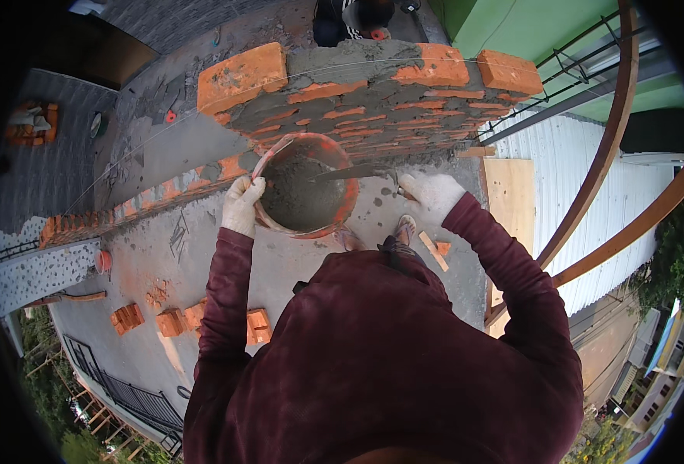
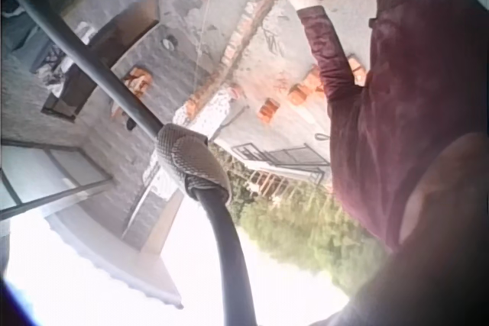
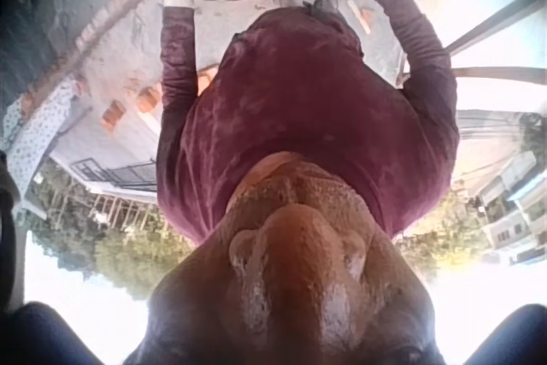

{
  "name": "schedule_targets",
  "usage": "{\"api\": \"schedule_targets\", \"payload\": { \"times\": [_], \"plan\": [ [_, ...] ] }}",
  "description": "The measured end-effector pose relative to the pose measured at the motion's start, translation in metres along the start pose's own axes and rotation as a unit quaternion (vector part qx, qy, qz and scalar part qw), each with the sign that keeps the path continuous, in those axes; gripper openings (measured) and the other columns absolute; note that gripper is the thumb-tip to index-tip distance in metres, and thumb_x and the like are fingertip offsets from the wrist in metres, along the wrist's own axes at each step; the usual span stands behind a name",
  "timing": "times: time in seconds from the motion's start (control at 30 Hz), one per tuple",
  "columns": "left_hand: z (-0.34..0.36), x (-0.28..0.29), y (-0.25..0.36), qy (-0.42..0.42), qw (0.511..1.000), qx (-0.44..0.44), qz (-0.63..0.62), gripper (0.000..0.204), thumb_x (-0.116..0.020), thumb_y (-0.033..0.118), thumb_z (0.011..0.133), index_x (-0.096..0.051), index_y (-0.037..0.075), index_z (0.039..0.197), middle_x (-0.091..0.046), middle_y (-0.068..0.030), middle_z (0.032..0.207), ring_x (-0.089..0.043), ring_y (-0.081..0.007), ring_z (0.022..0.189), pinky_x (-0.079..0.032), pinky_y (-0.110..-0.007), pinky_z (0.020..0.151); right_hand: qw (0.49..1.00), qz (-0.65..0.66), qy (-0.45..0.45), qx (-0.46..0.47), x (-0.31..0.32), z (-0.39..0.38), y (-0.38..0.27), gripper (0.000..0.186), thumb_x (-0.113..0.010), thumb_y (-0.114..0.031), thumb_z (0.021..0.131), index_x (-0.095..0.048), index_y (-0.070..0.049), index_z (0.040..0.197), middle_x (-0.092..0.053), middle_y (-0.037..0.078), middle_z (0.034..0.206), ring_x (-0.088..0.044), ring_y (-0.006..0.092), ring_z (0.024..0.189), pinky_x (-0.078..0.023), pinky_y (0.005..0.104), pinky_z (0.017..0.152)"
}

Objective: The person scoops mortar from a bucket with a trowel, spreads it on a brick wall, and places bricks to extend the wall. They repeat this process, adding mortar and bricks in sequence.

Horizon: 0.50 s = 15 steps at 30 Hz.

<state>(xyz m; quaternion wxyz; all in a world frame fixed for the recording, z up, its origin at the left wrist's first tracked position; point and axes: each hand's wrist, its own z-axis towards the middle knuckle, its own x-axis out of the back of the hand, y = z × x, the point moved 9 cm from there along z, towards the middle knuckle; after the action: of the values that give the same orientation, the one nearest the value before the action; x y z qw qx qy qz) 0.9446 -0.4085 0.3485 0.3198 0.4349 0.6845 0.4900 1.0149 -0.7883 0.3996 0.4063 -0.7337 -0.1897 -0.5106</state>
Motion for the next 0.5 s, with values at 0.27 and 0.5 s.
{"api": "schedule_targets", "payload": {
  "times": [0.27, 0.5],
  "plan": [
    [-0.001, -0.095, 0.085, -0.101, 0.976, -0.069, 0.182, 0.032, -0.08, 0.02, 0.087, -0.051, 0.013, 0.076, -0.047, 0.0079, 0.072, -0.043, -0.0048, 0.066, -0.038, -0.025, 0.06, 0.996, -0.086, -0.023, -0.008, -0.008, 0.039, -0.035, 0.024, -0.06, -0.008, 0.09, -0.055, 0.003, 0.11, -0.069, 0.021, 0.102, -0.074, 0.0373, 0.086, -0.061, 0.0448, 0.066],
    [-0.025, -0.147, 0.106, -0.134, 0.938, -0.073, 0.311, 0.024, -0.08, 0.019, 0.083, -0.059, 0.008, 0.084, -0.052, 0.0039, 0.074, -0.049, -0.0083, 0.07, -0.044, -0.028, 0.066, 0.991, -0.113, -0.064, -0.01, 0.043, -0.014, -0.012, 0.037, -0.071, -0.006, 0.08, -0.062, 0.005, 0.114, -0.071, 0.024, 0.104, -0.073, 0.0376, 0.096, -0.06, 0.0446, 0.076]
  ]
}}
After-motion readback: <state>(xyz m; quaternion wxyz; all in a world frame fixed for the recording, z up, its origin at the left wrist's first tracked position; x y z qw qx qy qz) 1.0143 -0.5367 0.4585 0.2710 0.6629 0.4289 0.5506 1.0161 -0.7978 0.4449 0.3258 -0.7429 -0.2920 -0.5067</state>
